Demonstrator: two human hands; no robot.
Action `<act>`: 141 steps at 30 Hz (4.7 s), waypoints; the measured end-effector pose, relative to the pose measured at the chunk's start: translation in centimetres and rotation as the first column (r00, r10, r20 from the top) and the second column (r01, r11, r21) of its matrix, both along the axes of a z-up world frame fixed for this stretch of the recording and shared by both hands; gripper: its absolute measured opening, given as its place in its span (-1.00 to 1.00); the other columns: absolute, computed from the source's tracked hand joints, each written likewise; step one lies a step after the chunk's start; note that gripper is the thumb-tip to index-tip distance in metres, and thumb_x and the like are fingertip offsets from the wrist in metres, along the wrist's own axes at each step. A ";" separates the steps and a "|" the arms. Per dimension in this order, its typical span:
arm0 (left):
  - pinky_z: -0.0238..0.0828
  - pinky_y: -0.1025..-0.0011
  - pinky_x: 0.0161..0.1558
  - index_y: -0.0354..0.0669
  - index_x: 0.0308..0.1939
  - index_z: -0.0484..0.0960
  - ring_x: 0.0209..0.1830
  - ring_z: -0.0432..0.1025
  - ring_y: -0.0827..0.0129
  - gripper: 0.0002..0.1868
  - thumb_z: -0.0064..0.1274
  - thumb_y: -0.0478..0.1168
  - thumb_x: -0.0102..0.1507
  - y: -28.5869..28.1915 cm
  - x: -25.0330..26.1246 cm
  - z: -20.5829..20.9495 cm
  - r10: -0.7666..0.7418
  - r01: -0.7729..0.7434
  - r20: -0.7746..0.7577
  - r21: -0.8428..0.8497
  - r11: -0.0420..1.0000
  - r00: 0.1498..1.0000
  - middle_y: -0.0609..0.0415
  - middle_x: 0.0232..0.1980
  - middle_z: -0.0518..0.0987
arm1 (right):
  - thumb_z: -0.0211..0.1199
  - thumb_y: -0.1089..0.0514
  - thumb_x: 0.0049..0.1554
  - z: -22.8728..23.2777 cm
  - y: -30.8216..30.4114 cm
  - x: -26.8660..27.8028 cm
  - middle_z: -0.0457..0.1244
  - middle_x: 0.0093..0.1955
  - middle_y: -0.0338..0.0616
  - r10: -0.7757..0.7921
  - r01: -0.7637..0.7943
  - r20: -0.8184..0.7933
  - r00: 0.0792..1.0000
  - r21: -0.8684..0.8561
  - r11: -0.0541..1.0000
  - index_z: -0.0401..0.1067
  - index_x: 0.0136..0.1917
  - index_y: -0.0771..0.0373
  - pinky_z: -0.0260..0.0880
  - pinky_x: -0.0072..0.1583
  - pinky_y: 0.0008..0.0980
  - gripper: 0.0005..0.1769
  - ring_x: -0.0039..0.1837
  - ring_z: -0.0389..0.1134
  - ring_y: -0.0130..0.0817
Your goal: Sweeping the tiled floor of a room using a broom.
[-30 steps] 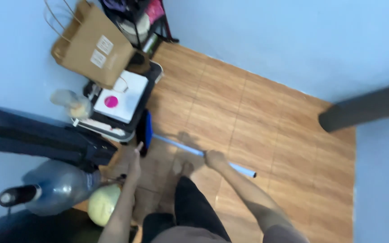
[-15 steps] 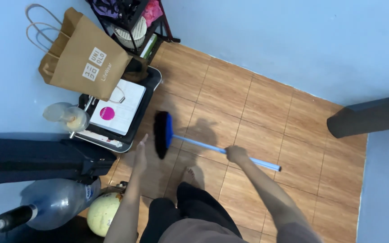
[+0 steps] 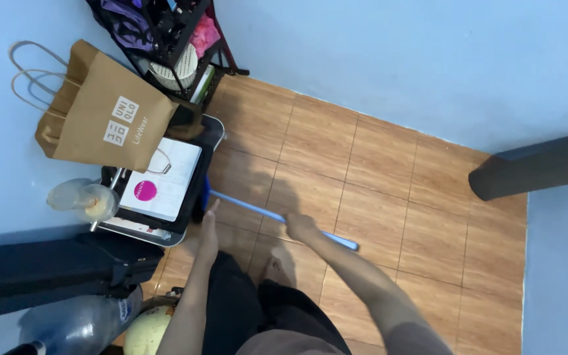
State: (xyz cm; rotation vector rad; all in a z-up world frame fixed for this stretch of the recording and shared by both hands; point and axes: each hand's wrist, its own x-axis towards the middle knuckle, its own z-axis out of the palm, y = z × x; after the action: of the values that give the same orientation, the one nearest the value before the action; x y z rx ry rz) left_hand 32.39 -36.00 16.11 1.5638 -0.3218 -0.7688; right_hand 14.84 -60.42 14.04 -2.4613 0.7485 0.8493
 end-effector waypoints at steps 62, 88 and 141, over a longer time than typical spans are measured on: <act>-0.25 0.23 0.57 -0.19 0.52 0.28 0.64 -0.01 0.19 -0.23 -0.57 0.27 0.47 -11.0 15.7 0.5 -0.673 0.675 0.075 -0.008 0.737 0.736 -0.09 0.61 0.19 | 0.09 0.20 0.13 8.1 8.1 -5.3 0.42 -0.08 0.02 -0.660 0.675 0.141 0.738 -0.193 0.712 0.47 0.25 0.00 0.46 -0.02 0.06 -0.57 -0.04 0.48 0.02; -0.27 0.22 0.57 -0.15 0.51 0.30 0.64 0.03 0.10 -0.22 -0.63 0.28 0.47 -27.8 16.2 -2.1 -0.522 0.523 0.143 0.040 0.852 0.841 -0.16 0.59 0.25 | 0.09 0.08 0.21 8.1 -18.1 -10.7 0.43 0.09 -0.06 -0.581 0.543 -0.063 0.812 -0.286 0.790 0.51 0.24 -0.06 0.49 0.11 0.03 -0.65 0.11 0.48 -0.02; -0.24 0.21 0.59 -0.16 0.52 0.28 0.66 0.01 0.11 -0.24 -0.60 0.28 0.49 -48.3 31.1 -2.3 -0.689 0.694 0.110 -0.012 0.720 0.716 -0.10 0.62 0.22 | 0.12 0.09 0.19 -3.0 -30.3 17.2 0.39 0.17 -0.10 -0.659 0.662 -0.114 0.744 -0.011 0.749 0.44 0.32 -0.18 0.45 0.18 0.03 -0.56 0.22 0.43 -0.06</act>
State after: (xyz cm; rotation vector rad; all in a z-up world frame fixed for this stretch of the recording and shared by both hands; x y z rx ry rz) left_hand 63.53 -84.29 13.80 1.4211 -1.0415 -1.2495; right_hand 32.07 -90.69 11.06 -1.8851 1.5153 0.6967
